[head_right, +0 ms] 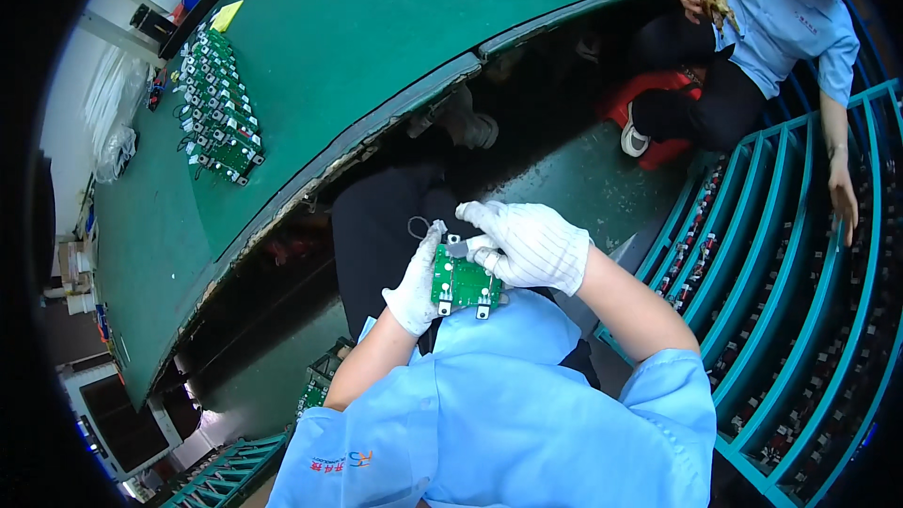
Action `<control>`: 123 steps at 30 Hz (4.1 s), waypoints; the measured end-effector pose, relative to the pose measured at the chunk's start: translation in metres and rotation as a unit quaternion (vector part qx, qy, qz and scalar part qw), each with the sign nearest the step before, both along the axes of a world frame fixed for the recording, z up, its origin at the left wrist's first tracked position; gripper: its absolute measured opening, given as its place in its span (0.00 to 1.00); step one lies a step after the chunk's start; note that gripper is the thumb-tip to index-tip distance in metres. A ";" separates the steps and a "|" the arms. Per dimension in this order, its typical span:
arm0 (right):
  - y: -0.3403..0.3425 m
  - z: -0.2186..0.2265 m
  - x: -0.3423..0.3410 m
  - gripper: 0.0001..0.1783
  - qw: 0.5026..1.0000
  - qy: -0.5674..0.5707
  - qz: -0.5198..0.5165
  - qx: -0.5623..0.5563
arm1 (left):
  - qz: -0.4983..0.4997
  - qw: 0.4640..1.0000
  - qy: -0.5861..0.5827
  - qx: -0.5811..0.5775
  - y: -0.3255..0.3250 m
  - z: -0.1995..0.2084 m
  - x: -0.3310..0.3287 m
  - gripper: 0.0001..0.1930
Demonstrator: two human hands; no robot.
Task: The person picks up an electronic circuit board and attaches small electronic components to it by hand.
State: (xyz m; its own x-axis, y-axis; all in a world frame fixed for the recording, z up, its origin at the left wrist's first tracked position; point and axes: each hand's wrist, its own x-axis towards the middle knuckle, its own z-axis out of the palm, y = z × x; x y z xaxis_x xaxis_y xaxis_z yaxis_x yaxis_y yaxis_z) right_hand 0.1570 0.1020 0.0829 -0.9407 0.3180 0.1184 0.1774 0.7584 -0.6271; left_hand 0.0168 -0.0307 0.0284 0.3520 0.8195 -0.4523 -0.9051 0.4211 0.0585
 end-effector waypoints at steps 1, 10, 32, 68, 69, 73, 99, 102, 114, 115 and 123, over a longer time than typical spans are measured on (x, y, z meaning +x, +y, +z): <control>-0.004 0.003 0.002 0.21 1.000 0.000 -0.005 0.008 | -0.005 1.000 0.000 0.008 -0.006 -0.010 0.004 0.35; -0.019 -0.020 0.011 0.25 0.975 -0.144 0.109 -0.127 | -0.041 0.999 0.023 -0.022 -0.018 -0.034 0.011 0.29; -0.015 -0.028 0.020 0.26 0.980 -0.155 0.065 -0.105 | -0.055 0.998 0.015 -0.030 -0.007 -0.052 0.012 0.26; 0.008 0.015 0.008 0.26 0.994 -0.081 0.069 -0.025 | -0.030 0.999 -0.017 -0.028 -0.001 -0.005 -0.001 0.36; 0.007 0.017 0.005 0.26 0.993 -0.083 0.075 -0.031 | -0.024 0.999 -0.020 -0.034 -0.003 -0.003 -0.001 0.36; 0.003 0.019 -0.001 0.23 0.991 -0.089 0.100 -0.026 | -0.017 1.000 -0.021 -0.002 -0.011 0.002 -0.002 0.33; 0.007 0.016 -0.012 0.23 0.976 -0.119 0.176 -0.051 | -0.021 0.999 0.027 -0.013 -0.015 0.008 -0.001 0.36; 0.006 0.017 -0.010 0.21 0.977 -0.107 0.177 -0.050 | -0.017 0.999 0.028 -0.032 -0.014 0.010 0.001 0.37; 0.021 -0.048 0.008 0.16 0.990 -0.009 -0.104 -0.097 | 0.161 0.985 -0.058 0.036 -0.006 0.012 -0.006 0.43; 0.016 -0.054 0.013 0.15 0.984 0.006 -0.148 -0.104 | 0.203 0.978 -0.042 0.034 -0.007 0.012 -0.008 0.44; -0.047 -0.038 0.028 0.08 0.962 0.028 -0.214 -0.165 | 0.294 0.954 0.013 0.052 -0.007 0.016 -0.008 0.45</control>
